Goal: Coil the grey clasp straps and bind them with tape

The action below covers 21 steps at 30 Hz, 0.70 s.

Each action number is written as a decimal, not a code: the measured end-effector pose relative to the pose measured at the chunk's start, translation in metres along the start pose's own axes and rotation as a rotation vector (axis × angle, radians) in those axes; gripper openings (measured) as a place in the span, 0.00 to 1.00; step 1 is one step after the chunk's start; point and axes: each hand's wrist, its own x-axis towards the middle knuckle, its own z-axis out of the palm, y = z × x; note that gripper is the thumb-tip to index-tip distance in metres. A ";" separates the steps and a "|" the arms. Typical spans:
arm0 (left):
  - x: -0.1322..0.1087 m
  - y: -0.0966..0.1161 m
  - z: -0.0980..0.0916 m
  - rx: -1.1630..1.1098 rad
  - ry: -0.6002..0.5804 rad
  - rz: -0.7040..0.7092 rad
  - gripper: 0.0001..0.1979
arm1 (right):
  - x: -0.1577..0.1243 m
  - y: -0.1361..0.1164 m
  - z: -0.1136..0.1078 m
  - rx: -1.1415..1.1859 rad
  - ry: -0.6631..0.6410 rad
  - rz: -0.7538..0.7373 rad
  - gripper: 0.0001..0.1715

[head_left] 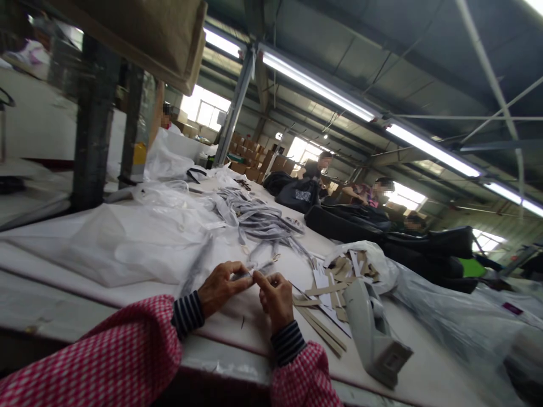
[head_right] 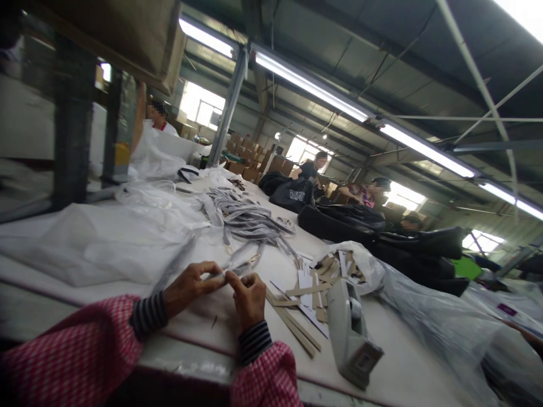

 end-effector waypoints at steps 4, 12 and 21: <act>-0.002 0.005 -0.002 -0.078 -0.025 -0.025 0.18 | -0.006 0.005 -0.001 0.073 -0.092 0.041 0.28; -0.019 0.031 -0.018 -0.115 -0.063 -0.177 0.21 | -0.041 -0.015 -0.031 -0.550 0.015 -0.687 0.08; -0.072 0.053 -0.027 0.327 -0.041 -0.020 0.12 | -0.072 -0.054 -0.011 -0.999 -0.214 -1.083 0.12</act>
